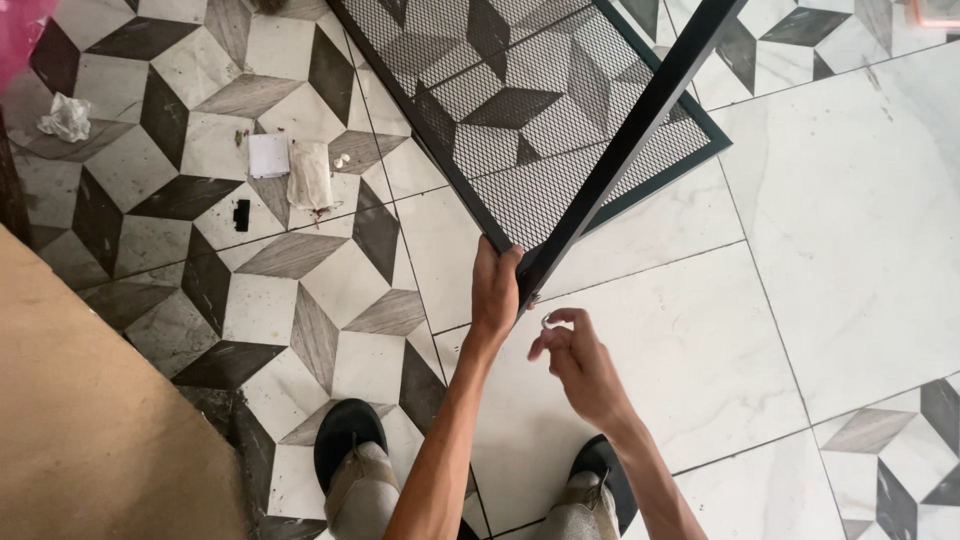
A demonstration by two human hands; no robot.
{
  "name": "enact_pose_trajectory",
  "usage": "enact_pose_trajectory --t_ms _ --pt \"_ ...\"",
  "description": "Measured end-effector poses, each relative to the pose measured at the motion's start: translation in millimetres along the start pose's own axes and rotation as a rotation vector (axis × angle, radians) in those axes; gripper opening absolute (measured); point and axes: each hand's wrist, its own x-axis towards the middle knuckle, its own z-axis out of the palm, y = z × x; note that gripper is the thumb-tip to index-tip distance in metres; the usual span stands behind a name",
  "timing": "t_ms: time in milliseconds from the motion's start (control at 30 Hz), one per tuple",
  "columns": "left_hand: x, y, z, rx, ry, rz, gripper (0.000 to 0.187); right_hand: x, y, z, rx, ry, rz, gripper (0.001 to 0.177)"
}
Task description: The person assembles a metal mesh storage shelf by inserting metal legs into the frame and tightening screws with an Allen key. The person positions the shelf on the floor, aligns the legs, and secures each joint.
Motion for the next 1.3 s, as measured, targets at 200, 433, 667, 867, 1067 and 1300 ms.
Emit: enact_pose_trajectory --t_ms 200,433,667,867,1067,1300 --pt "10 -6 4 0.186 0.053 0.311 0.013 6 -16 -6 0.12 0.157 -0.215 0.017" --pt "21 10 4 0.097 0.051 0.272 0.008 11 -35 22 0.035 0.381 -0.242 0.018" --pt "20 31 9 0.005 0.083 0.07 0.007 18 -46 34 -0.077 0.447 -0.232 0.015" --pt "25 15 3 0.107 0.107 0.198 0.007 26 -44 37 -0.133 0.45 -0.307 0.014" --pt "29 1 1 0.16 0.113 0.232 0.008 26 -42 39 -0.166 0.504 -0.297 0.009" --pt "29 0 4 0.151 0.099 0.248 0.009 28 -43 39 -0.175 0.576 -0.324 0.008"
